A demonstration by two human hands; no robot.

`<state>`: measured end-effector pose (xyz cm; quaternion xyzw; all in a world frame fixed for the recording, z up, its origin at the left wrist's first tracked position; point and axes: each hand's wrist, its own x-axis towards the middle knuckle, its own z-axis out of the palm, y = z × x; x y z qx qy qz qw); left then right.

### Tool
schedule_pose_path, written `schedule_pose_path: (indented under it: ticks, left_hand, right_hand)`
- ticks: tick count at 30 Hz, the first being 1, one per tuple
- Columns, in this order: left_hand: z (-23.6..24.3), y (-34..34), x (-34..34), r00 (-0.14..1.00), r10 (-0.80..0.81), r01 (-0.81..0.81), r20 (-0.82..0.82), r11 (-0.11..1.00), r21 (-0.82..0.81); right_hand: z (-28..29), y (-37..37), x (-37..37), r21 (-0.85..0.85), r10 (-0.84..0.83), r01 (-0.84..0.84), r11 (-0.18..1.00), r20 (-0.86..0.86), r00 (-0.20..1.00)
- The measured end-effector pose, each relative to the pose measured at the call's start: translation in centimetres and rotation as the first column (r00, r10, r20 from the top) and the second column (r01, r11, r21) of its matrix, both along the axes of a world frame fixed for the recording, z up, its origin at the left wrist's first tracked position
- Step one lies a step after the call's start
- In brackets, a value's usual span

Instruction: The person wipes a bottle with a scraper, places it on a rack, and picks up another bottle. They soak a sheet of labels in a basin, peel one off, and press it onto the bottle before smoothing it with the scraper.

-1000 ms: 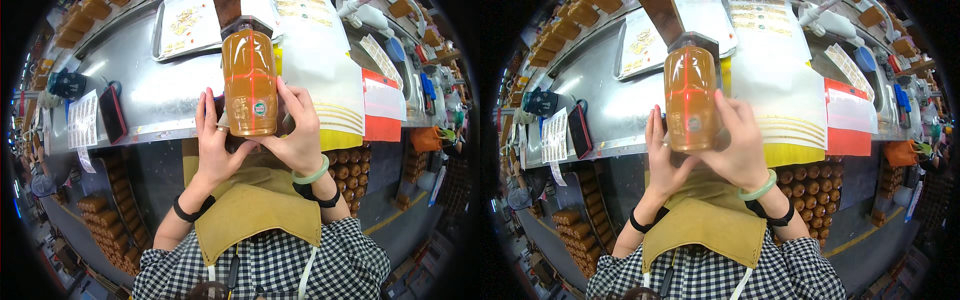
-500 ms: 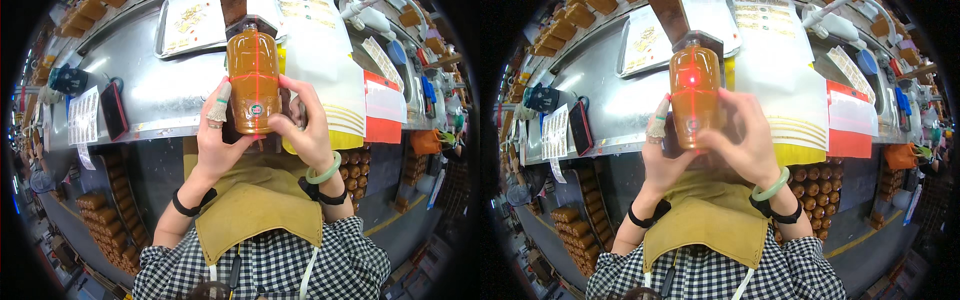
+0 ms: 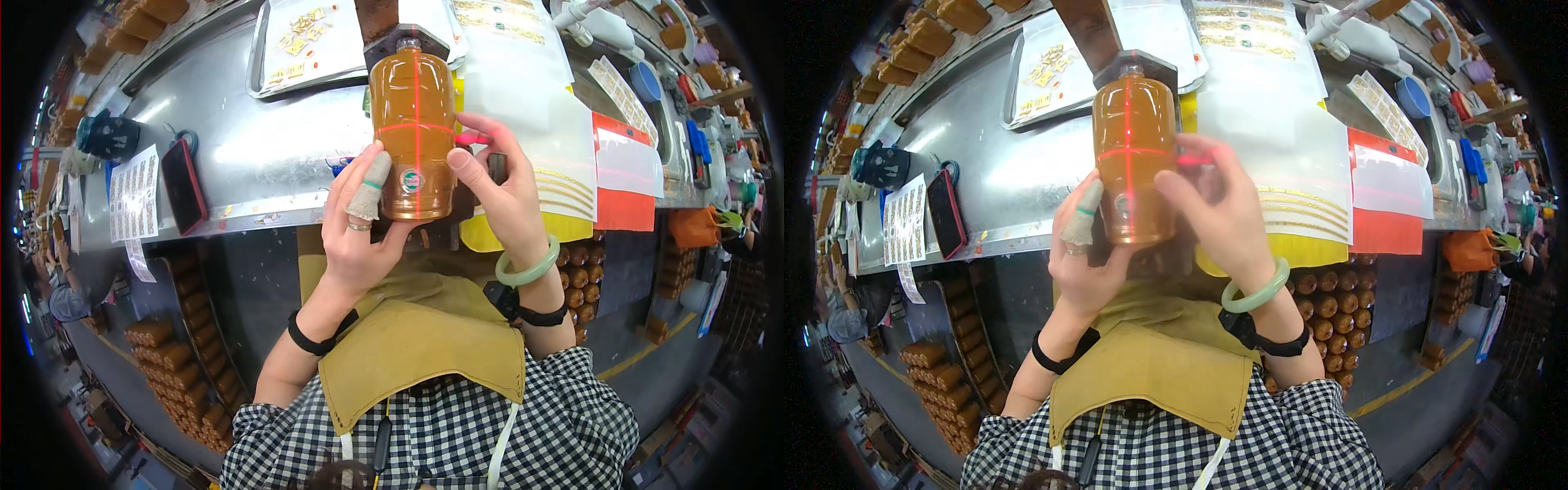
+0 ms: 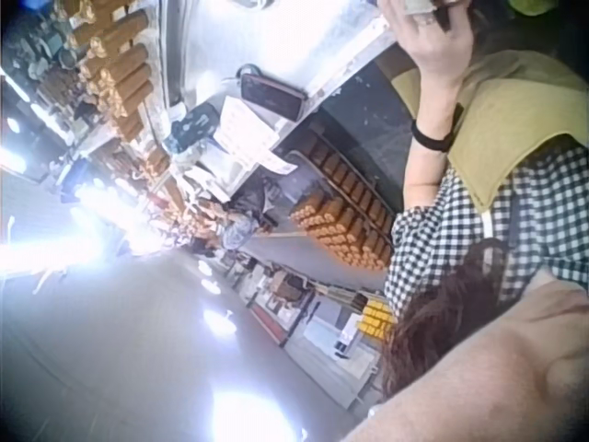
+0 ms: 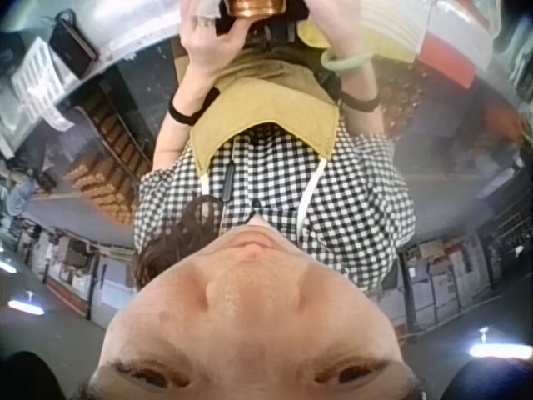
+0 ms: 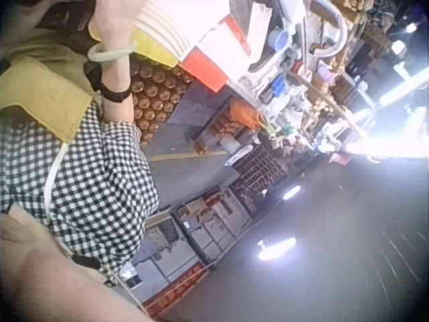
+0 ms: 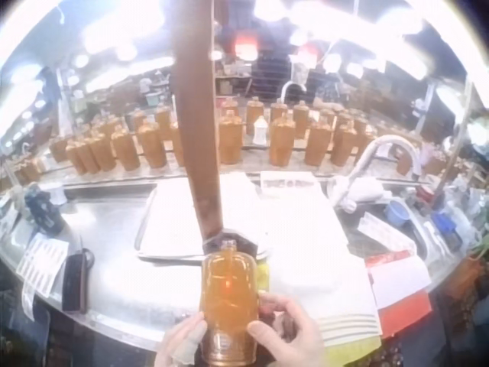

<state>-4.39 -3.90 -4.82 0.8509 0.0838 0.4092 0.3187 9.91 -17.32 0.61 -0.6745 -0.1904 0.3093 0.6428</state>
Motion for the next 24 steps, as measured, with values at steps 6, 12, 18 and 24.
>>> schedule_pose_path:
  ticks: [6,12,18,24]
  left_hand:
    - [-0.4,0.2,-0.8,0.997,-0.059,0.051,-0.058,0.989,-0.139]
    - [-0.6,-0.1,-0.6,1.000,-0.004,0.005,-0.023,1.000,0.013]
    - [-0.9,-0.1,-0.3,1.000,-0.018,0.017,0.023,0.999,0.033]
    - [-0.9,-0.2,-0.4,1.000,-0.021,0.020,0.015,0.999,0.035]
  right_hand:
    - [-0.8,-0.2,0.4,-0.013,0.045,-0.045,0.999,-0.003,0.999]
    - [-1.2,0.0,0.4,0.046,0.029,-0.027,0.999,-0.042,0.999]
    - [-0.9,-0.1,0.3,0.053,0.031,-0.028,0.998,-0.053,0.998]
    - [-0.7,0.0,0.2,-0.006,0.039,-0.039,0.999,-0.013,0.999]
